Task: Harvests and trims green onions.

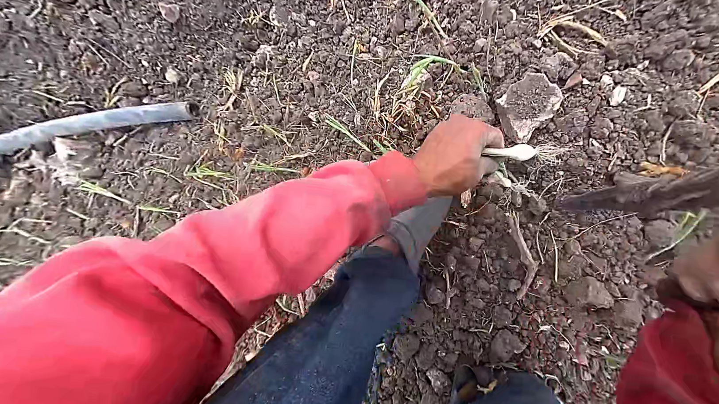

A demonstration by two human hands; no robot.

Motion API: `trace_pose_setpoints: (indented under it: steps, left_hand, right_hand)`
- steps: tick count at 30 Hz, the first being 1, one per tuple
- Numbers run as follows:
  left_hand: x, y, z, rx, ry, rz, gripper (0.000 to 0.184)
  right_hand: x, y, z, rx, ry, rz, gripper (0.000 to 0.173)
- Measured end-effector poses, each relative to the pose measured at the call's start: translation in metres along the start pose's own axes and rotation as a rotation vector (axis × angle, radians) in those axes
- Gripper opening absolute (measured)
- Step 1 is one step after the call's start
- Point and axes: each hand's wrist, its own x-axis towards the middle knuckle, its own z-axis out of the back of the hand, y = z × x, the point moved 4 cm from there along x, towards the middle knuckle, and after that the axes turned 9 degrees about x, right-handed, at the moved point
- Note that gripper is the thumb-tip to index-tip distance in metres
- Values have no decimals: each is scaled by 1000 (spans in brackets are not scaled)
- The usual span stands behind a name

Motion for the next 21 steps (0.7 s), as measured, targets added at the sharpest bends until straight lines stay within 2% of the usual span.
trace_pose_setpoints:
  steps: [3, 5, 7, 8, 10, 12, 14, 15, 17, 19, 21]
  left_hand:
    - [12, -23, -3, -28, 128, -7, 15]
    - [22, -52, -21, 99, 201, -50, 18]
    - [28, -80, -48, 304, 255, -137, 19]
    - [19, -96, -72, 378, 295, -213, 18]
    - [15, -105, -102, 456, 266, -343, 18]
    - [9, -102, -102, 417, 163, -381, 19]
    - [2, -91, -79, 356, 93, -359, 27]
    - [1, -86, -65, 333, 82, -339, 31]
    - [-1, -81, -51, 301, 132, -325, 30]
    - [-2, -85, -51, 266, 248, -299, 28]
    - [0, -92, -51, 227, 286, -280, 19]
  right_hand:
    - [-20, -99, -20, -285, -80, -147, 44]
    - [-53, -140, -17, -280, -150, -219, 46]
    - [-76, -130, -13, -209, -190, -168, 41]
    - [-89, -106, -9, -181, -196, -147, 38]
    - [-88, -52, 1, -79, -208, -44, 36]
    - [-95, 2, 28, 66, -218, 8, 32]
    - [-92, 34, 59, 199, -210, -2, 32]
    - [-83, 37, 67, 190, -211, -8, 31]
    - [-66, 16, 55, -44, -230, 16, 26]
    - [-68, -34, 36, -284, -277, 24, 36]
    - [-87, -74, 31, -357, -292, 10, 42]
